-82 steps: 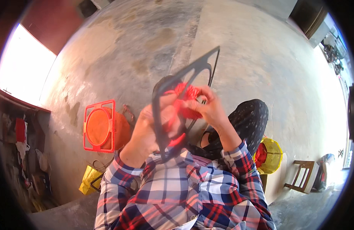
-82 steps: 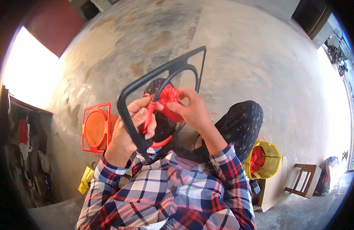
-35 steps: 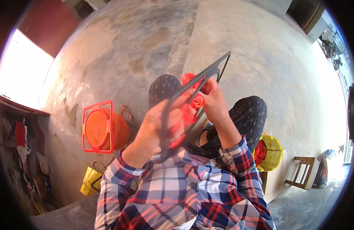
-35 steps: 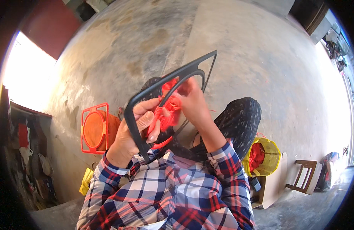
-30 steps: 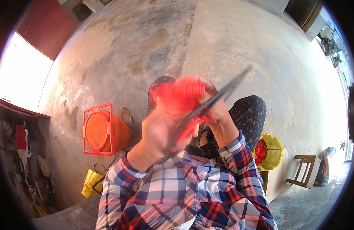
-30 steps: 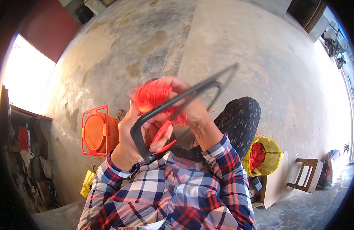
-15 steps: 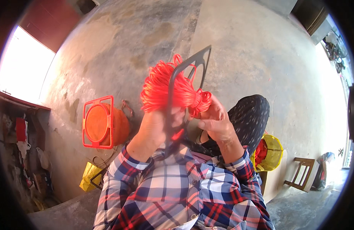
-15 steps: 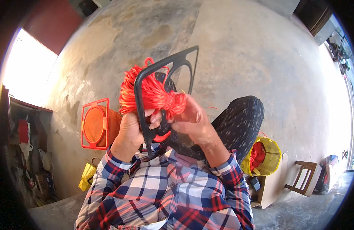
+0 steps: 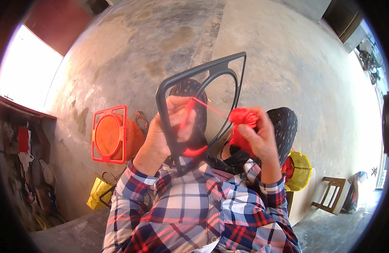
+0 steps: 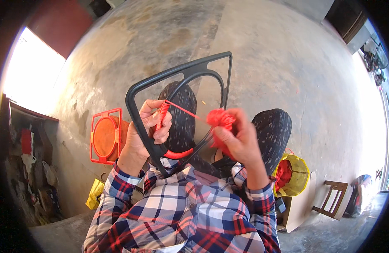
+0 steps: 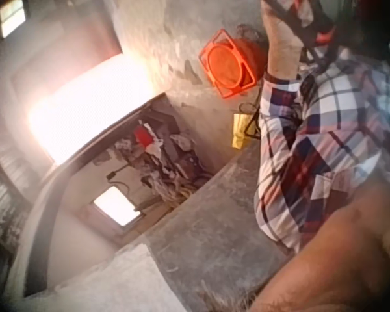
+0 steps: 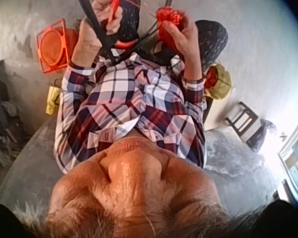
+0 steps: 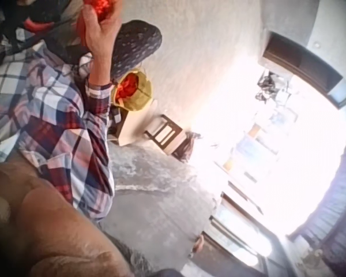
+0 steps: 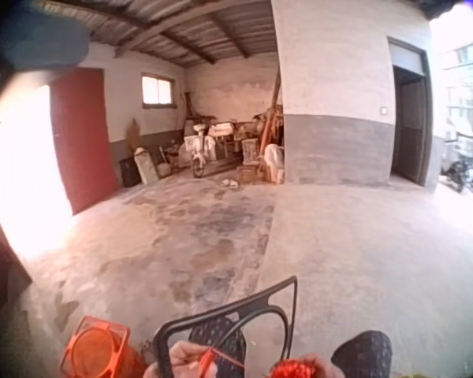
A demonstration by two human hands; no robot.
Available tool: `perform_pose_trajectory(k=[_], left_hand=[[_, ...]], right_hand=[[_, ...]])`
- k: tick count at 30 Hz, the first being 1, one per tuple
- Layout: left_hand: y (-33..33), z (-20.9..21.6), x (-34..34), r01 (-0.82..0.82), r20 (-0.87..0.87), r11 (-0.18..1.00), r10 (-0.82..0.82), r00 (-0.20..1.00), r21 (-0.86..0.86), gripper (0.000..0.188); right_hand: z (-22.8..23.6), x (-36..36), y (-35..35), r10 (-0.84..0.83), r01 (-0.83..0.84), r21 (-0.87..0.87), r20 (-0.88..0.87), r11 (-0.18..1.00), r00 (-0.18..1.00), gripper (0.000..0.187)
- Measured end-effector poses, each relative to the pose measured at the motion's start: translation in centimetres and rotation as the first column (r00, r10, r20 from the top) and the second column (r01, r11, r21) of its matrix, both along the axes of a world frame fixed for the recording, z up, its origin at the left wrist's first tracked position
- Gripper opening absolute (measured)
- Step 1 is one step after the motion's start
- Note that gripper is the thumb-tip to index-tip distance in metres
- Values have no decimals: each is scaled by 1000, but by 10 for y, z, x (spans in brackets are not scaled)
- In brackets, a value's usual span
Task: The person winds red string onto a black plastic furniture frame by hand.
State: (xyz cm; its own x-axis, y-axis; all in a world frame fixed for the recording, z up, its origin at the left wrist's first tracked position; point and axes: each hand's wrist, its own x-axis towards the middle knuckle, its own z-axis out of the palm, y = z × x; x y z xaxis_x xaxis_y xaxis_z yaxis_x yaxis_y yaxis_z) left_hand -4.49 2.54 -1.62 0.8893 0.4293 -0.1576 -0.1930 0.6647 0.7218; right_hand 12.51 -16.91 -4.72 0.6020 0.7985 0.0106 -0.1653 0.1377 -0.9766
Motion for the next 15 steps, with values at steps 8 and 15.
perform_pose_trajectory(k=[8,15], left_hand=[[-16,27,8,143,-145,982,-125,982,123,43],[-43,21,13,267,-18,962,-267,964,54,44]], right_hand=[[-29,-2,58,57,-51,49,-120,997,991,26],[17,12,78,236,-12,411,-500,912,833,28]])
